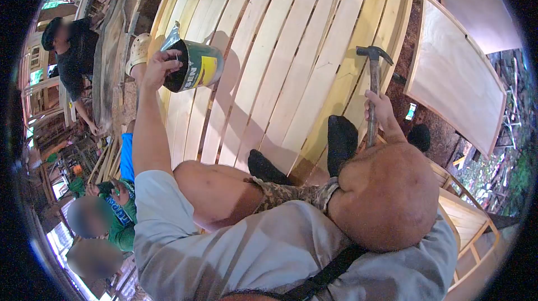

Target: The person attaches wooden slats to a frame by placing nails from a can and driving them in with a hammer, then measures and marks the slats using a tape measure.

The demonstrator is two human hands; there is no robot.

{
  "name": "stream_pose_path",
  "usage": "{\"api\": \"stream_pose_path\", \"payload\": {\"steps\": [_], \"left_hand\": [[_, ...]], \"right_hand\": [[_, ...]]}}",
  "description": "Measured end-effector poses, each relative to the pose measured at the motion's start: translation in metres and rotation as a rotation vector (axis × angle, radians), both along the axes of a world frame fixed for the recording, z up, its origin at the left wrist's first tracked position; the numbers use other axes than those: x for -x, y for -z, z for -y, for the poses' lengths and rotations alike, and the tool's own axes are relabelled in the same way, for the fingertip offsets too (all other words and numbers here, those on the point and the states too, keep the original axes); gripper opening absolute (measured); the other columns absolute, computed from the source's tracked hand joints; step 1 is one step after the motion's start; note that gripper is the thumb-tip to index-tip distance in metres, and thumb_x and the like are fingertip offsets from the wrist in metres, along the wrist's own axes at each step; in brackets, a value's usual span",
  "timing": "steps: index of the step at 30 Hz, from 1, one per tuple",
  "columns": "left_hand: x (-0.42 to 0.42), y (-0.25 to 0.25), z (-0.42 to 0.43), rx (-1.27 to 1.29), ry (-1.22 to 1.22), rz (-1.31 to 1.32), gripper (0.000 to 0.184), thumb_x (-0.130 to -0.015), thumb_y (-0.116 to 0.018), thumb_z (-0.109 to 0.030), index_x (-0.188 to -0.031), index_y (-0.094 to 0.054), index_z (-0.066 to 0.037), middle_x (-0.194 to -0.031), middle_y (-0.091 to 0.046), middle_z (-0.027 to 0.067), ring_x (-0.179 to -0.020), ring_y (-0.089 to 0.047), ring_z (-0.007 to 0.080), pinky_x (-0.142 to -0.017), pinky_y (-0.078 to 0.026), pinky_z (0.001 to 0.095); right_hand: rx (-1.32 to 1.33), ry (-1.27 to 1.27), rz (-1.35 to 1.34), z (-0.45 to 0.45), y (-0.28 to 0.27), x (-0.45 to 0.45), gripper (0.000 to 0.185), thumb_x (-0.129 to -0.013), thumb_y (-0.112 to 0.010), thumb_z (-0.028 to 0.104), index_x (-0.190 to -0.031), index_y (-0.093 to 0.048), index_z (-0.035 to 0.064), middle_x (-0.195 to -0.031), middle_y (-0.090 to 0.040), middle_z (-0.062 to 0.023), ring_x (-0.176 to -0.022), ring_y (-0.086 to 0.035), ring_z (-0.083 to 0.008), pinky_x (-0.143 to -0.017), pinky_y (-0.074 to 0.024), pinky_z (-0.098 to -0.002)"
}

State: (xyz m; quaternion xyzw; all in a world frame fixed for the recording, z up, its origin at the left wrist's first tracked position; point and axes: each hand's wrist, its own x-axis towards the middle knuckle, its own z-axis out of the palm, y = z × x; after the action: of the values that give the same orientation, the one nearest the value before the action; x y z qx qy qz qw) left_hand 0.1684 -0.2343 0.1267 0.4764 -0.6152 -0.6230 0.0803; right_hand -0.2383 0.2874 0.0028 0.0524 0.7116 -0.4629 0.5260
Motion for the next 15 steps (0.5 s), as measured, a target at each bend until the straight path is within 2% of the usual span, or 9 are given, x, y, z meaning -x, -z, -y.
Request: {"api": "stream_pose_path", "payload": {"steps": [1, 3, 4, 6, 8, 9, 11, 13, 15], "left_hand": [[0.003, -0.002, 0.000, 0.002, 0.000, -0.001, 0.020, -0.084, -0.070, 0.002, -0.104, -0.065, -0.001, -0.103, -0.070, 0.0085, -0.081, -0.069, 0.0143, -0.075, -0.057, 0.0290], [0.009, -0.014, 0.004, -0.120, -0.169, -0.197, 0.015, -0.086, -0.068, 0.001, -0.101, -0.064, 0.000, -0.105, -0.069, 0.0088, -0.081, -0.068, 0.0169, -0.073, -0.058, 0.0316], [0.013, -0.019, 0.006, -0.153, -0.228, -0.329, 0.007, -0.088, -0.065, 0.001, -0.094, -0.062, -0.001, -0.105, -0.069, 0.0118, -0.080, -0.068, 0.0200, -0.071, -0.058, 0.0328], [0.019, -0.020, 0.010, -0.169, -0.272, -0.446, 0.005, -0.090, -0.064, 0.000, -0.090, -0.060, -0.002, -0.104, -0.069, 0.0136, -0.079, -0.067, 0.0205, -0.070, -0.058, 0.0328], [0.030, -0.021, 0.011, -0.235, -0.329, -0.584, 0.014, -0.090, -0.064, -0.001, -0.080, -0.055, -0.004, -0.102, -0.069, 0.0180, -0.078, -0.066, 0.0216, -0.068, -0.058, 0.0329], [0.036, -0.020, 0.006, -0.220, -0.333, -0.593, 0.014, -0.090, -0.064, -0.001, -0.080, -0.055, -0.004, -0.102, -0.069, 0.0180, -0.078, -0.066, 0.0216, -0.068, -0.058, 0.0329], [0.053, -0.023, -0.006, -0.377, -0.304, -0.716, 0.014, -0.087, -0.067, -0.001, -0.080, -0.055, -0.005, -0.101, -0.070, 0.0178, -0.077, -0.067, 0.0225, -0.067, -0.058, 0.0344], [0.074, -0.031, -0.020, -0.316, -0.235, -0.581, 0.015, -0.086, -0.068, -0.001, -0.084, -0.054, -0.005, -0.099, -0.070, 0.0177, -0.077, -0.068, 0.0241, -0.069, -0.058, 0.0354], [0.092, -0.033, -0.034, -0.278, -0.169, -0.518, 0.020, -0.084, -0.070, 0.001, -0.087, -0.051, -0.004, -0.098, -0.070, 0.0172, -0.083, -0.070, 0.0264, -0.079, -0.060, 0.0372]], "right_hand": [[0.002, 0.000, -0.001, -0.003, 0.003, 0.001, 0.033, -0.093, -0.066, 0.034, -0.102, -0.052, 0.0058, -0.064, -0.055, -0.0047, -0.044, -0.054, -0.0190, -0.043, -0.0445, -0.0346], [0.040, -0.002, 0.010, -0.002, 0.005, 0.002, 0.034, -0.091, -0.067, 0.035, -0.102, -0.052, 0.0063, -0.064, -0.055, -0.0048, -0.045, -0.055, -0.0195, -0.044, -0.0460, -0.0358], [0.053, -0.013, 0.011, -0.002, 0.005, 0.001, 0.034, -0.091, -0.067, 0.035, -0.102, -0.052, 0.0063, -0.064, -0.055, -0.0048, -0.045, -0.055, -0.0195, -0.044, -0.0460, -0.0358], [0.046, -0.030, -0.009, -0.001, 0.003, 0.001, 0.034, -0.091, -0.066, 0.035, -0.101, -0.052, 0.0057, -0.064, -0.055, -0.0051, -0.045, -0.055, -0.0198, -0.044, -0.0465, -0.0358], [0.046, -0.039, -0.019, 0.000, 0.003, 0.000, 0.034, -0.091, -0.066, 0.035, -0.100, -0.052, 0.0055, -0.064, -0.055, -0.0053, -0.045, -0.055, -0.0199, -0.044, -0.0466, -0.0358], [0.034, -0.033, -0.030, -0.001, 0.003, -0.001, 0.033, -0.091, -0.065, 0.035, -0.100, -0.052, 0.0053, -0.064, -0.055, -0.0054, -0.045, -0.055, -0.0201, -0.044, -0.0468, -0.0358], [0.058, -0.026, -0.025, 0.001, -0.001, -0.001, 0.031, -0.091, -0.064, 0.033, -0.098, -0.053, 0.0052, -0.064, -0.055, -0.0056, -0.045, -0.055, -0.0203, -0.044, -0.0467, -0.0356], [0.033, -0.012, -0.016, 0.000, -0.003, -0.003, 0.031, -0.090, -0.065, 0.033, -0.098, -0.053, 0.0051, -0.065, -0.055, -0.0056, -0.046, -0.055, -0.0201, -0.043, -0.0467, -0.0350], [0.046, -0.020, -0.012, -0.002, -0.001, -0.001, 0.031, -0.091, -0.064, 0.032, -0.099, -0.052, 0.0053, -0.066, -0.055, -0.0059, -0.046, -0.055, -0.0200, -0.043, -0.0466, -0.0346]]}}
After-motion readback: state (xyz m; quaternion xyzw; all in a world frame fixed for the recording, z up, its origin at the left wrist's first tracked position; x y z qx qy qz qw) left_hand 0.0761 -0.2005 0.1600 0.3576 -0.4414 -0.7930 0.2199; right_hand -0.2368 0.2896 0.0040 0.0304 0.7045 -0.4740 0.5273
